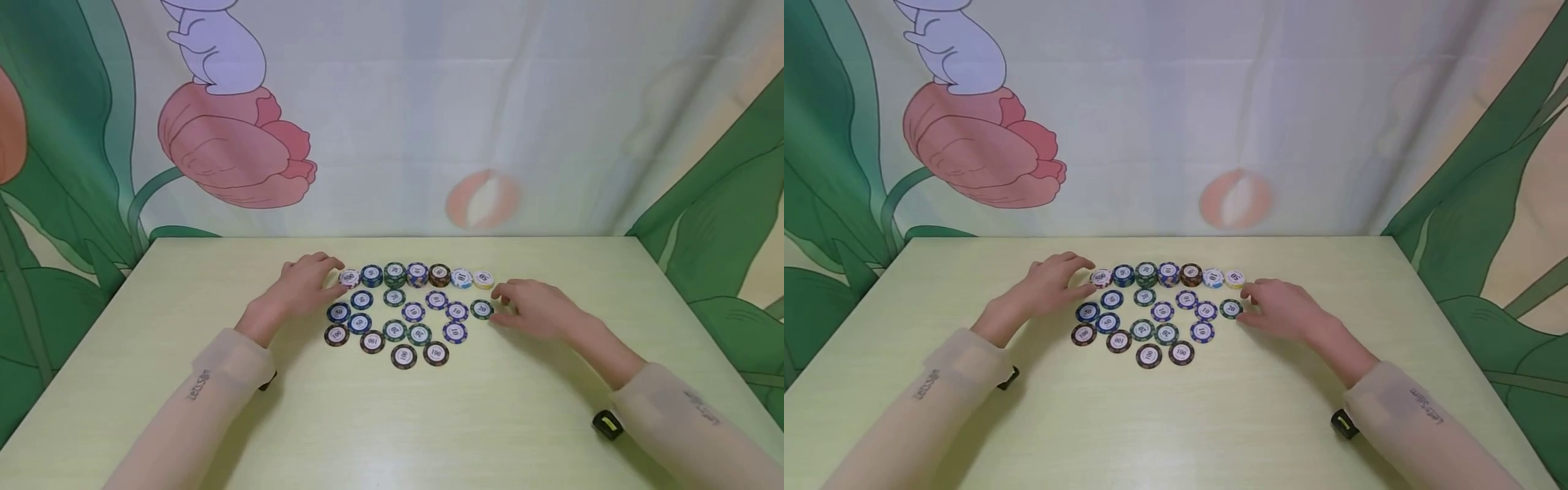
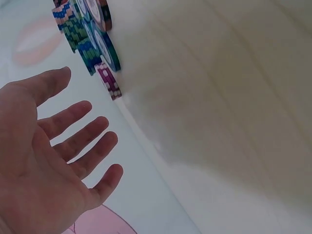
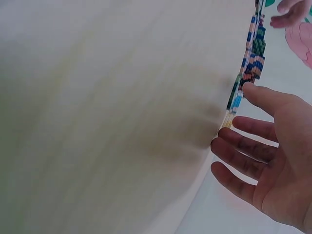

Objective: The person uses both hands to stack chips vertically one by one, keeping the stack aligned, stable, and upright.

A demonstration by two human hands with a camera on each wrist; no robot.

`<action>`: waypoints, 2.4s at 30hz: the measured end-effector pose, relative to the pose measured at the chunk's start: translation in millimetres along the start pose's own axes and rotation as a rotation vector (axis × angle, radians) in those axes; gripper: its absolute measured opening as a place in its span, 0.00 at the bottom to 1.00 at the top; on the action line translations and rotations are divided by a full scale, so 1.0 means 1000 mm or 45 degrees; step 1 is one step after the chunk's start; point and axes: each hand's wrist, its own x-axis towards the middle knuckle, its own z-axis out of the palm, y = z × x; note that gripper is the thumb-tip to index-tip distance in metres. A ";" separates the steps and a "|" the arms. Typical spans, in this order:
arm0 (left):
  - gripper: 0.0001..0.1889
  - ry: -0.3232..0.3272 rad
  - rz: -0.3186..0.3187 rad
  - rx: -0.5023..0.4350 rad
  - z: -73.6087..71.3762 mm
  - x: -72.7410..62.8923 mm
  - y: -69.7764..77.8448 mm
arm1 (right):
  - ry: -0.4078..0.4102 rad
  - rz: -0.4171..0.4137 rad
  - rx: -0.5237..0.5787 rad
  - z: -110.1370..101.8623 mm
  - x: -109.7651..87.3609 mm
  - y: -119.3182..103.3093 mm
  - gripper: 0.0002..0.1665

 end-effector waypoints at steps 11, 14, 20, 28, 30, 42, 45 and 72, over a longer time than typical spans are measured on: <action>0.27 -0.056 0.028 -0.024 0.008 0.028 0.025 | -0.024 -0.009 -0.042 0.001 0.007 -0.006 0.25; 0.27 -0.073 0.032 -0.018 0.009 0.037 0.031 | -0.035 0.004 -0.045 0.002 0.009 -0.007 0.24; 0.28 -0.113 0.036 -0.028 0.010 0.049 0.042 | -0.040 0.046 0.010 0.005 0.011 -0.007 0.22; 0.31 -0.179 0.047 0.024 0.014 0.064 0.053 | -0.048 0.069 0.054 0.004 0.011 -0.005 0.23; 0.31 -0.184 0.044 0.037 0.016 0.067 0.055 | -0.054 0.059 0.052 0.003 0.012 -0.006 0.24; 0.27 -0.187 0.033 0.049 0.020 0.068 0.061 | -0.109 0.091 0.053 0.002 0.014 -0.015 0.24; 0.26 -0.180 0.037 0.051 0.021 0.069 0.061 | -0.114 0.099 0.050 0.002 0.014 -0.016 0.24; 0.25 -0.215 0.045 0.042 0.025 0.067 0.046 | -0.118 0.044 0.104 0.002 0.018 -0.016 0.19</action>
